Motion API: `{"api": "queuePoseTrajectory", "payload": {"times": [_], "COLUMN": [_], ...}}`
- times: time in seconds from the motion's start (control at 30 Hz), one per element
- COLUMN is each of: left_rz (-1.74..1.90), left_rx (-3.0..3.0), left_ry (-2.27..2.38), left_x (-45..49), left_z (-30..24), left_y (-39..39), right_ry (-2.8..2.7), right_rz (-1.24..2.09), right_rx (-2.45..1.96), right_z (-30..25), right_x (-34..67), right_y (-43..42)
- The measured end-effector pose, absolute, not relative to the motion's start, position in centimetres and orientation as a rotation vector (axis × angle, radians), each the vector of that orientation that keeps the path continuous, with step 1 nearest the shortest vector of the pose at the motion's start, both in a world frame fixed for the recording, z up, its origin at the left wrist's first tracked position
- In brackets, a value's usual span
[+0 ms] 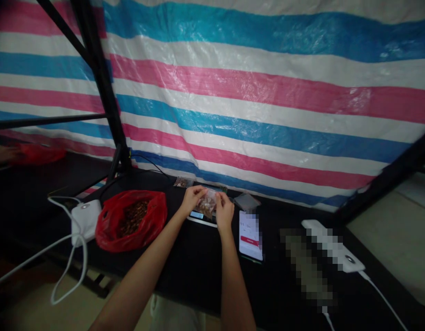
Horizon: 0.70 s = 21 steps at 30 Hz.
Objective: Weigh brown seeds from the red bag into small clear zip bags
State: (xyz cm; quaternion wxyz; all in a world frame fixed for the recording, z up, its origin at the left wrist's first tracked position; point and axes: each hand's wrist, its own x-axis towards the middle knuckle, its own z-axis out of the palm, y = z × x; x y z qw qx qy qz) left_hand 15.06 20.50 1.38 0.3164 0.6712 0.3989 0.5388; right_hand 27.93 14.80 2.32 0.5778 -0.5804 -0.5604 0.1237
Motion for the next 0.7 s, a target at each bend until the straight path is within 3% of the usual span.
{"api": "queuePoseTrajectory", "payload": {"times": [0.13,0.27,0.43,0.6,0.7], "left_rz": [1.466,1.292,1.502,1.677,1.511], "left_rx": [1.800,1.920,2.209,2.074,1.896], "left_ry": [1.368,1.809,1.725,1.339,1.032], "left_x": [12.3,9.7,9.9,11.6,12.6], "left_z": [2.5,2.9,1.2,1.6,2.4], "left_y": [22.9,25.8,25.0,21.5,20.3], "right_ry": [-1.246,-1.453,-1.629,-1.454,-1.283], "right_rz": [0.055,-0.263,-0.236,-0.276,0.108], "right_rx": [-1.598,-2.093,-2.457,-2.195,-1.689], "right_z": [3.7,4.0,2.5,3.3,4.6], "right_x": [30.1,33.7,36.2,36.4,35.5], "right_y": [14.6,14.9,15.5,15.7,16.0]}}
